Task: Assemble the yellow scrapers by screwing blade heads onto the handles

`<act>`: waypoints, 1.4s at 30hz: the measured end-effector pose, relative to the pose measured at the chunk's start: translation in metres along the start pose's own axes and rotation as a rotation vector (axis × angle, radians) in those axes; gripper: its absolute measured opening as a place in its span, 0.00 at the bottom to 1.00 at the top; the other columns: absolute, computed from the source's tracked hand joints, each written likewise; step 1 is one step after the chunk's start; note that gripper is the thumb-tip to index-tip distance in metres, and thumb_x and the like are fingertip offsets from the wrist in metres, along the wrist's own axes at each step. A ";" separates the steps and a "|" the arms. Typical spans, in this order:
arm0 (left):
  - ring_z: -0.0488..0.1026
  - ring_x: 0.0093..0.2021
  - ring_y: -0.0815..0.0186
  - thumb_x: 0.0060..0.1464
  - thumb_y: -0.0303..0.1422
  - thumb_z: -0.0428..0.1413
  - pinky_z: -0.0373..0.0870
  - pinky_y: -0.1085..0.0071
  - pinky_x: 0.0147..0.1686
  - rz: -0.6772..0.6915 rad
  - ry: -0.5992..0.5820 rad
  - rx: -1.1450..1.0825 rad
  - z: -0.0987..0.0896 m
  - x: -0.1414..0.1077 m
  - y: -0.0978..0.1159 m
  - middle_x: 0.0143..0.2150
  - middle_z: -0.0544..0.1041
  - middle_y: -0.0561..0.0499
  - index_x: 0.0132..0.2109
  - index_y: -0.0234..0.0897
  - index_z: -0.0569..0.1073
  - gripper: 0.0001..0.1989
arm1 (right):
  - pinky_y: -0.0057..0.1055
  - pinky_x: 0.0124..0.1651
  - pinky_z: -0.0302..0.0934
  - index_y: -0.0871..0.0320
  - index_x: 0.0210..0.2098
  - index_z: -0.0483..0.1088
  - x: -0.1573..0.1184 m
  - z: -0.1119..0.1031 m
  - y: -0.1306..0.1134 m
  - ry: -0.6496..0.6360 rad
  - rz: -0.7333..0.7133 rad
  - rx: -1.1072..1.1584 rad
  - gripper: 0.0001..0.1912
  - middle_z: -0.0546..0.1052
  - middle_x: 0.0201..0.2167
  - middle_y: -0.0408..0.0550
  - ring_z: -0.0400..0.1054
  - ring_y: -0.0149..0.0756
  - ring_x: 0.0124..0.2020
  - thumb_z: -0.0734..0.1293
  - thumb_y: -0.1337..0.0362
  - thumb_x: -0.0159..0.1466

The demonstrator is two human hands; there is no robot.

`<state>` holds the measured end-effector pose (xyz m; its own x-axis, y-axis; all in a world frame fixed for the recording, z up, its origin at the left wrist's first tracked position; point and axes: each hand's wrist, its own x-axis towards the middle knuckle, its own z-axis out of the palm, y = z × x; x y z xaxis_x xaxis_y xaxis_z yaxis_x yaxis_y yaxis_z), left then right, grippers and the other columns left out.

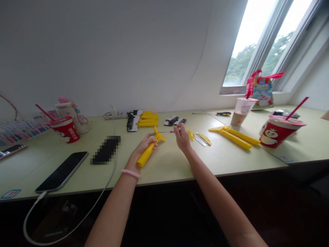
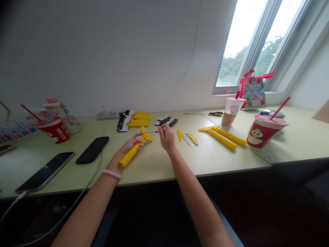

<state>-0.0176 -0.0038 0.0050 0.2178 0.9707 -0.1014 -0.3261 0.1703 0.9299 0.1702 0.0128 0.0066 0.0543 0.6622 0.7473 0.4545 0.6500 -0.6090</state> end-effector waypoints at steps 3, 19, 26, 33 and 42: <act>0.67 0.19 0.75 0.44 0.19 0.53 0.60 0.80 0.17 -0.003 0.007 0.003 0.000 0.000 0.000 0.32 0.71 0.49 0.50 0.36 0.59 0.25 | 0.25 0.26 0.50 0.55 0.31 0.56 0.001 0.001 0.001 0.017 -0.018 -0.019 0.05 0.66 0.24 0.42 0.60 0.30 0.24 0.53 0.63 0.62; 0.67 0.20 0.75 0.44 0.19 0.53 0.60 0.80 0.18 0.001 -0.018 0.000 -0.003 0.002 -0.001 0.32 0.71 0.49 0.50 0.37 0.59 0.25 | 0.25 0.26 0.50 0.55 0.31 0.58 0.000 0.000 0.000 0.027 -0.044 -0.070 0.04 0.65 0.22 0.41 0.58 0.30 0.22 0.54 0.64 0.60; 0.67 0.20 0.75 0.44 0.19 0.53 0.59 0.80 0.17 0.003 -0.037 -0.005 -0.004 0.003 -0.003 0.32 0.71 0.49 0.51 0.36 0.59 0.25 | 0.24 0.21 0.44 0.55 0.32 0.59 -0.001 -0.001 0.000 -0.020 0.003 -0.029 0.07 0.57 0.12 0.34 0.47 0.26 0.13 0.55 0.60 0.62; 0.67 0.20 0.75 0.44 0.19 0.53 0.60 0.80 0.17 -0.005 -0.001 -0.003 -0.001 0.001 -0.001 0.33 0.71 0.49 0.51 0.37 0.59 0.26 | 0.27 0.28 0.51 0.55 0.32 0.57 0.001 -0.001 0.002 0.009 -0.019 -0.068 0.03 0.67 0.26 0.44 0.60 0.33 0.26 0.54 0.66 0.59; 0.67 0.20 0.75 0.44 0.21 0.55 0.60 0.80 0.17 0.009 -0.019 -0.002 -0.006 0.004 -0.004 0.33 0.71 0.48 0.51 0.37 0.59 0.25 | 0.24 0.23 0.45 0.56 0.34 0.59 0.000 0.001 0.004 -0.093 -0.050 0.009 0.06 0.55 0.15 0.35 0.48 0.27 0.16 0.54 0.62 0.63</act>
<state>-0.0209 0.0003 -0.0013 0.2317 0.9690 -0.0861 -0.3299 0.1615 0.9301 0.1710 0.0153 0.0037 -0.0508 0.6601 0.7494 0.4470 0.6861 -0.5740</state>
